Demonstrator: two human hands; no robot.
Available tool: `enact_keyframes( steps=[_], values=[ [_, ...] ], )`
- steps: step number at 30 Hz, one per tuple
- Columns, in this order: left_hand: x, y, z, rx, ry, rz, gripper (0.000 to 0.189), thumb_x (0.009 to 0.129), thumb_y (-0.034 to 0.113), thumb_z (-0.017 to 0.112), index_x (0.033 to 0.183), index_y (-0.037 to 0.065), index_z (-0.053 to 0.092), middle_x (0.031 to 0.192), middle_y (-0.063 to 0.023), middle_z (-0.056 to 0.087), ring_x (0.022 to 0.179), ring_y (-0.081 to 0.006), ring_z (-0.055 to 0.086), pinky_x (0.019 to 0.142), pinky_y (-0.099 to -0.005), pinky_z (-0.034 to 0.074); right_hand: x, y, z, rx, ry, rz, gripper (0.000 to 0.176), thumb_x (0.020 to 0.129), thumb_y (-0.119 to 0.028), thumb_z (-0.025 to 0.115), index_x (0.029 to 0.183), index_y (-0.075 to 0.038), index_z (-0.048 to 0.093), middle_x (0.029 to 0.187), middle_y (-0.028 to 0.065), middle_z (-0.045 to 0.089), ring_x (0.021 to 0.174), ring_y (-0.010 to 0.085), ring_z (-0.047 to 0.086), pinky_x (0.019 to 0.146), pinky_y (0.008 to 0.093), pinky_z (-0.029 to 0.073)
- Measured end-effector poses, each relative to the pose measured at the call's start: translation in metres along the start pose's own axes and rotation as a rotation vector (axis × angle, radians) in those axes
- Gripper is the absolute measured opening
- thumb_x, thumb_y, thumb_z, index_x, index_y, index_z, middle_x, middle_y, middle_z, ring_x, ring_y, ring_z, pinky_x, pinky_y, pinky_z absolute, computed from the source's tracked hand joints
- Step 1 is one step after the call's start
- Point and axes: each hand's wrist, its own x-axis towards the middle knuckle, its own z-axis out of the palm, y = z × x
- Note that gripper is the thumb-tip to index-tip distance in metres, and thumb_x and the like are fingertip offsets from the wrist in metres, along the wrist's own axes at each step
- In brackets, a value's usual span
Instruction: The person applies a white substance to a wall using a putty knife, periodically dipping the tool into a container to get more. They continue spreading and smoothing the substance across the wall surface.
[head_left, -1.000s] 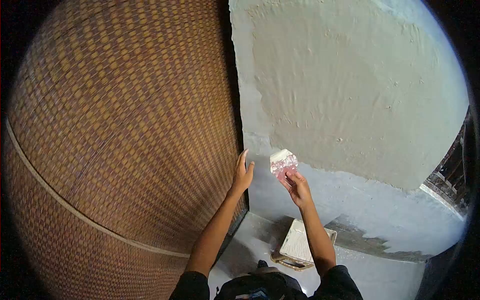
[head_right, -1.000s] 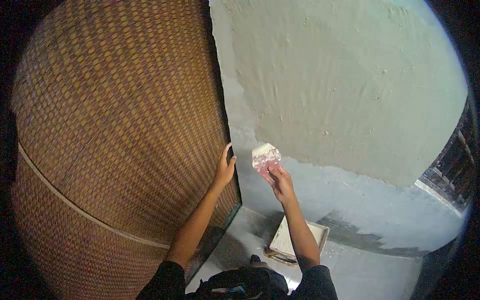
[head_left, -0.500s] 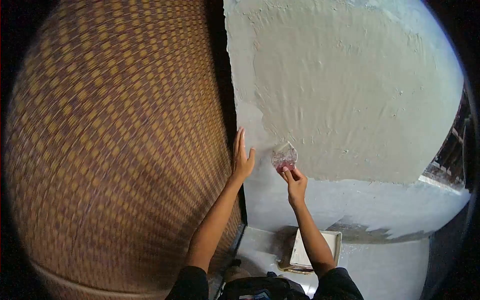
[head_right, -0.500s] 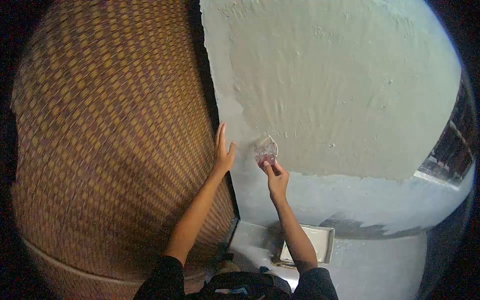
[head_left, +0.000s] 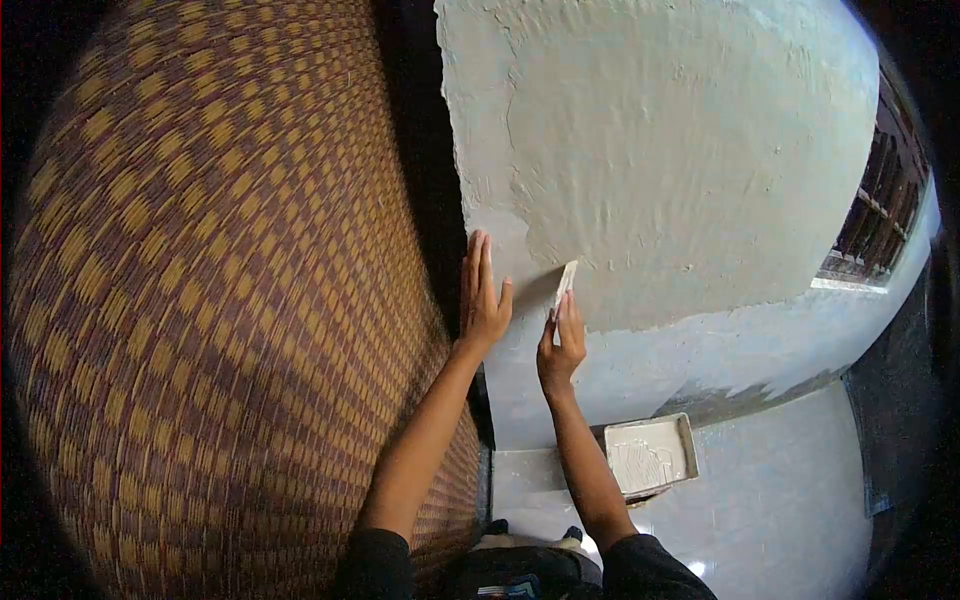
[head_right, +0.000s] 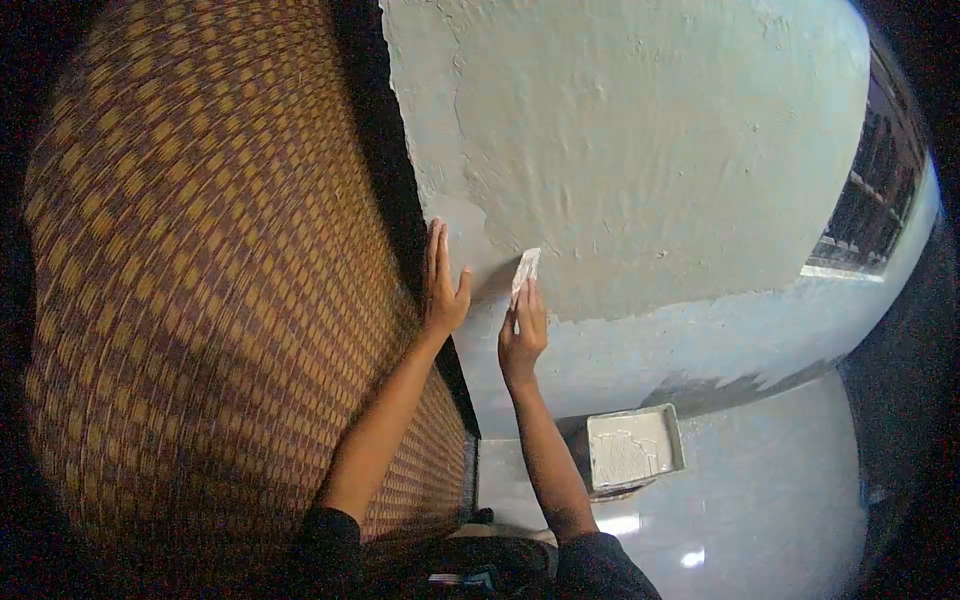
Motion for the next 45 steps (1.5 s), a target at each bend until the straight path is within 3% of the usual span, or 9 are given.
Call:
enact_keyframes(
  steps=[3, 6, 9, 15, 18, 27, 34, 36, 45],
  values=[
    [0.001, -0.003, 0.002, -0.046, -0.02, 0.008, 0.07, 0.09, 0.012, 0.05, 0.15, 0.002, 0.017, 0.157, -0.0187, 0.017, 0.145, -0.0353, 0.017, 0.116, -0.0508, 0.017, -0.001, 0.011, 0.012, -0.038, -0.014, -0.027, 0.044, 0.081, 0.006, 0.065, 0.124, -0.001, 0.061, 0.128, 0.0185, 0.059, 0.119, 0.0343, 0.056, 0.099, 0.0406, 0.045],
    [0.002, -0.004, 0.006, -0.046, -0.03, 0.031, 0.069, 0.089, 0.01, 0.05, 0.15, 0.002, 0.017, 0.156, -0.0189, 0.018, 0.145, -0.0355, 0.018, 0.116, -0.0514, 0.017, 0.004, 0.024, 0.016, -0.091, -0.015, -0.138, 0.051, 0.076, 0.004, 0.07, 0.125, -0.008, 0.062, 0.129, 0.014, 0.059, 0.111, 0.0303, 0.06, 0.092, 0.0373, 0.049],
    [0.001, -0.005, 0.012, -0.072, -0.042, 0.019, 0.069, 0.089, 0.011, 0.05, 0.15, 0.002, 0.018, 0.156, -0.0189, 0.019, 0.145, -0.0356, 0.019, 0.115, -0.0515, 0.018, 0.007, 0.029, 0.013, -0.115, -0.049, -0.115, 0.043, 0.075, 0.0, 0.072, 0.117, -0.008, 0.066, 0.125, 0.0109, 0.062, 0.111, 0.0304, 0.06, 0.093, 0.0376, 0.049],
    [0.0, -0.005, 0.018, -0.079, 0.009, 0.058, 0.069, 0.089, 0.01, 0.05, 0.15, 0.0, 0.019, 0.156, -0.0193, 0.019, 0.145, -0.0354, 0.019, 0.116, -0.0495, 0.018, 0.015, 0.031, 0.008, -0.206, -0.086, -0.179, 0.047, 0.068, -0.001, 0.072, 0.113, -0.011, 0.066, 0.121, 0.0055, 0.061, 0.097, 0.0277, 0.062, 0.08, 0.0377, 0.05],
    [0.0, -0.004, 0.021, -0.068, 0.009, 0.019, 0.069, 0.088, 0.009, 0.05, 0.149, -0.002, 0.02, 0.156, -0.0204, 0.019, 0.145, -0.0357, 0.018, 0.116, -0.0478, 0.018, 0.015, 0.036, 0.008, -0.259, -0.111, -0.203, 0.044, 0.068, -0.003, 0.071, 0.11, -0.012, 0.066, 0.119, 0.0045, 0.061, 0.094, 0.0269, 0.06, 0.08, 0.0388, 0.048],
    [-0.001, -0.005, 0.024, -0.059, 0.024, 0.031, 0.068, 0.088, 0.009, 0.049, 0.149, -0.002, 0.02, 0.155, -0.0218, 0.02, 0.144, -0.0367, 0.019, 0.116, -0.0476, 0.017, 0.011, 0.047, 0.014, -0.328, -0.185, -0.214, 0.028, 0.073, -0.009, 0.067, 0.101, -0.008, 0.064, 0.114, 0.0076, 0.06, 0.093, 0.0263, 0.059, 0.078, 0.0393, 0.045],
    [-0.003, -0.007, 0.03, -0.102, 0.021, 0.035, 0.068, 0.089, 0.011, 0.049, 0.149, -0.001, 0.019, 0.155, -0.0208, 0.02, 0.144, -0.0369, 0.019, 0.116, -0.0492, 0.017, 0.0, 0.062, 0.014, -0.333, -0.245, -0.212, 0.031, 0.071, -0.008, 0.067, 0.101, -0.006, 0.062, 0.11, 0.0098, 0.059, 0.087, 0.028, 0.059, 0.074, 0.0399, 0.045],
    [-0.003, -0.007, 0.031, -0.096, 0.016, 0.031, 0.068, 0.089, 0.01, 0.049, 0.149, -0.002, 0.019, 0.155, -0.0213, 0.02, 0.144, -0.0374, 0.02, 0.116, -0.0492, 0.017, -0.004, 0.066, 0.015, -0.334, -0.251, -0.211, 0.038, 0.067, -0.01, 0.074, 0.103, -0.01, 0.062, 0.111, 0.008, 0.058, 0.089, 0.0279, 0.058, 0.074, 0.0408, 0.045],
    [-0.002, -0.009, 0.029, -0.083, 0.018, 0.062, 0.069, 0.087, 0.01, 0.05, 0.148, -0.003, 0.02, 0.155, -0.0211, 0.021, 0.144, -0.0362, 0.019, 0.117, -0.0477, 0.016, -0.021, 0.07, 0.011, -0.329, -0.313, -0.231, 0.036, 0.069, -0.009, 0.071, 0.103, -0.006, 0.06, 0.11, 0.0102, 0.058, 0.086, 0.0297, 0.057, 0.074, 0.0412, 0.045]
  ],
)
